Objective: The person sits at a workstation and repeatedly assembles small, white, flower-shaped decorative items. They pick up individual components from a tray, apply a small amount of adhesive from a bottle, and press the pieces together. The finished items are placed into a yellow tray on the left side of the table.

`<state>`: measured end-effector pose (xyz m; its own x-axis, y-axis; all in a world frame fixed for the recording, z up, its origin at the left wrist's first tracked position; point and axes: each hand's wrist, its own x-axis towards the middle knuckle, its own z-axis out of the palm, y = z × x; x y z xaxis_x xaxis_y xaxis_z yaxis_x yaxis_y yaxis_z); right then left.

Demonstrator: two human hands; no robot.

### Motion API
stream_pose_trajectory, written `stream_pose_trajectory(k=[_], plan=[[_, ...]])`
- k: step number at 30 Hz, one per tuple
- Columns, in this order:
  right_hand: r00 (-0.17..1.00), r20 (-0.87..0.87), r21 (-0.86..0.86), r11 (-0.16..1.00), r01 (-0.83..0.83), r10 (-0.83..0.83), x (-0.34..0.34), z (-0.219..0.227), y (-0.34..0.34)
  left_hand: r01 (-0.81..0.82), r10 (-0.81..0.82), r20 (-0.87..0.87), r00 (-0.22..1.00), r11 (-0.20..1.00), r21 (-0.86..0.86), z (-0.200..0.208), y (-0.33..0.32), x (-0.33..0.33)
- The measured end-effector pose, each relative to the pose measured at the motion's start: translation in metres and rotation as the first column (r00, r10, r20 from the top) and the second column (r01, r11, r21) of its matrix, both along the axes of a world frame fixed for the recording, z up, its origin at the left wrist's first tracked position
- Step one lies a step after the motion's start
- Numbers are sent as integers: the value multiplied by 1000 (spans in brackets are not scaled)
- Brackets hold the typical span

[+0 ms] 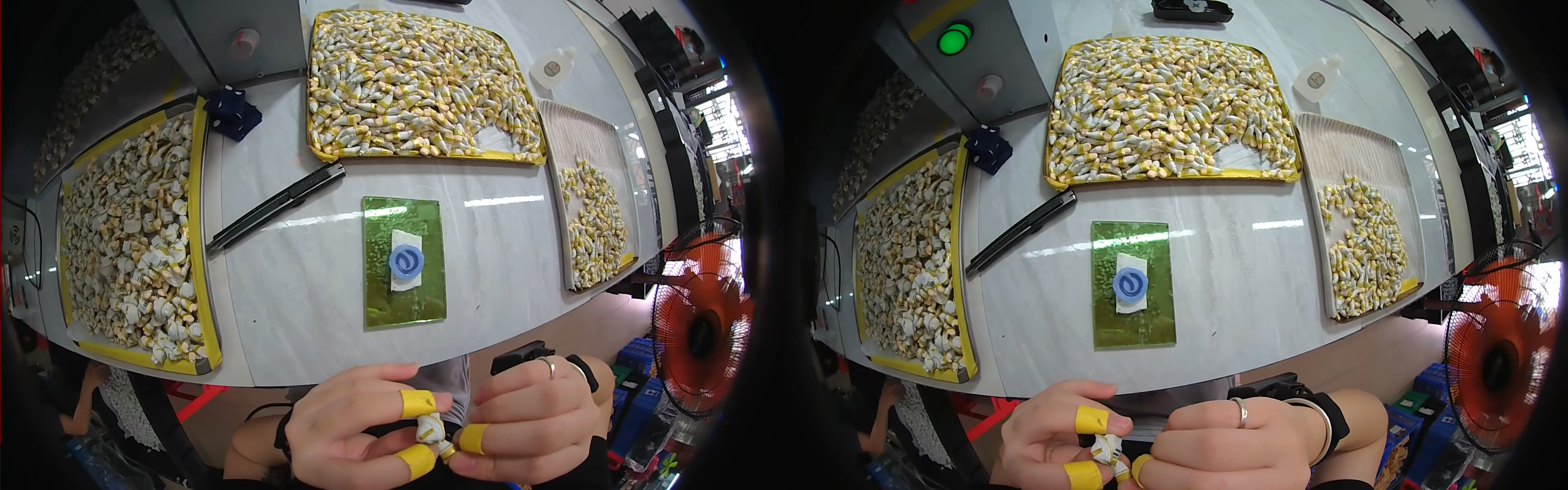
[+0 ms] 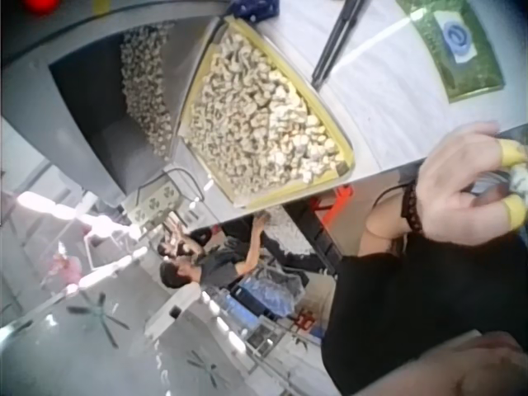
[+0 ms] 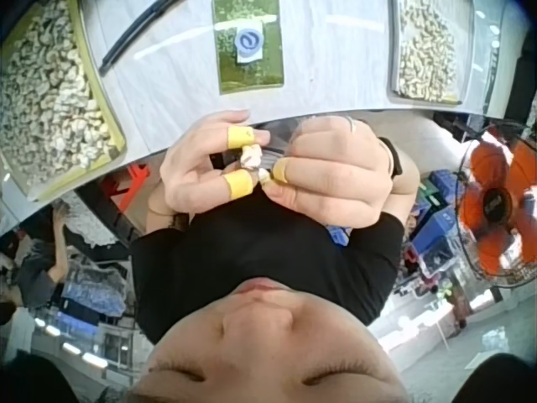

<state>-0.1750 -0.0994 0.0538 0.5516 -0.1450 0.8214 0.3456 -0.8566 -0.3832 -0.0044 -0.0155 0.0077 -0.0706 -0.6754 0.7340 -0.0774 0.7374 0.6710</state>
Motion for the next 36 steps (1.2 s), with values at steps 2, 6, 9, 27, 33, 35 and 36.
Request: stream_pose_trajectory(k=[2,6,9,27,33,35,36], plan=[[998,20,49,997,66,-67,3,1,8,-4,4,-14,1000,1000,15,0,1,0],[1000,18,-34,999,19,-19,0,1,2,-7,7,-1,1000,996,90,9,5,0],[999,-49,-49,999,10,-12,-3,6,-1,43,-32,-56,998,981,192,21,7,0],[138,-835,-302,654,693,-532,-130,-5,-135,746,93,-889,449,509,430,-8,18,7],[180,-759,-370,643,671,-625,-120,-2,-128,762,106,-900,422,497,416,-7,24,14],[277,-722,-305,651,695,-634,-101,13,-115,756,105,-900,422,507,414,-7,26,16],[327,-700,-268,658,704,-635,-89,20,-108,753,102,-900,423,513,412,-8,27,16]])
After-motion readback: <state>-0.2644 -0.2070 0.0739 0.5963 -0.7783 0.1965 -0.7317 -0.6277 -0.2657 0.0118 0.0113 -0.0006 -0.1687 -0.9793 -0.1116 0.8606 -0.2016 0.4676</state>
